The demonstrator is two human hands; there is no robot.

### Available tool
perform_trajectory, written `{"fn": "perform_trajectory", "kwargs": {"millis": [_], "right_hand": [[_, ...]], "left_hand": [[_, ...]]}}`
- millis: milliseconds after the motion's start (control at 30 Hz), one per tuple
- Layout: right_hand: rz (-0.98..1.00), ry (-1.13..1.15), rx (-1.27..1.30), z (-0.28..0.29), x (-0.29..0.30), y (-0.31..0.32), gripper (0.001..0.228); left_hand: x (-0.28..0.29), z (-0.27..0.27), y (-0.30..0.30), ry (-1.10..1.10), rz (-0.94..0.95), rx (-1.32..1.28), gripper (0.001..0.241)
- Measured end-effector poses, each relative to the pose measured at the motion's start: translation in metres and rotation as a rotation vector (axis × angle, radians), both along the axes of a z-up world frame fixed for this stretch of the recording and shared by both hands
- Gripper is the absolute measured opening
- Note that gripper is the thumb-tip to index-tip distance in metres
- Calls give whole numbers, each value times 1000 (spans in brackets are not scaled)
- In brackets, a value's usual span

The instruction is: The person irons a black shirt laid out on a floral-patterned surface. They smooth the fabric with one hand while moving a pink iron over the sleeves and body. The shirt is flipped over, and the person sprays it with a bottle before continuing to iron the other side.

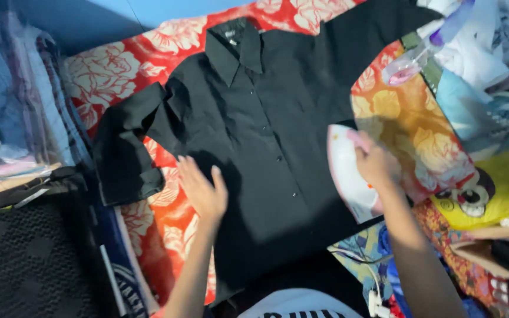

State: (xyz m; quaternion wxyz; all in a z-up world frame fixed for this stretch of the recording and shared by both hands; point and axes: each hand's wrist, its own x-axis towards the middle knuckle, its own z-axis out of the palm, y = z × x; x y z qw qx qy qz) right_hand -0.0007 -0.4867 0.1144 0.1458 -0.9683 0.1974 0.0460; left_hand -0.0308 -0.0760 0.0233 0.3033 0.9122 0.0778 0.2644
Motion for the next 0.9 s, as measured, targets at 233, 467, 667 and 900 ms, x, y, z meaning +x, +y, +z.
{"fn": "perform_trajectory", "kwargs": {"millis": [233, 467, 667, 900], "right_hand": [[86, 6, -22, 13, 109, 24, 57], [421, -181, 427, 49, 60, 32, 52], [463, -337, 314, 20, 112, 29, 51], [502, -289, 215, -29, 137, 11, 53]], "left_hand": [[-22, 26, -97, 657, -92, 259, 81], [-18, 33, -102, 746, -49, 255, 82], [-16, 31, -103, 733, -32, 284, 83], [-20, 30, -103, 736, -47, 263, 83]]}}
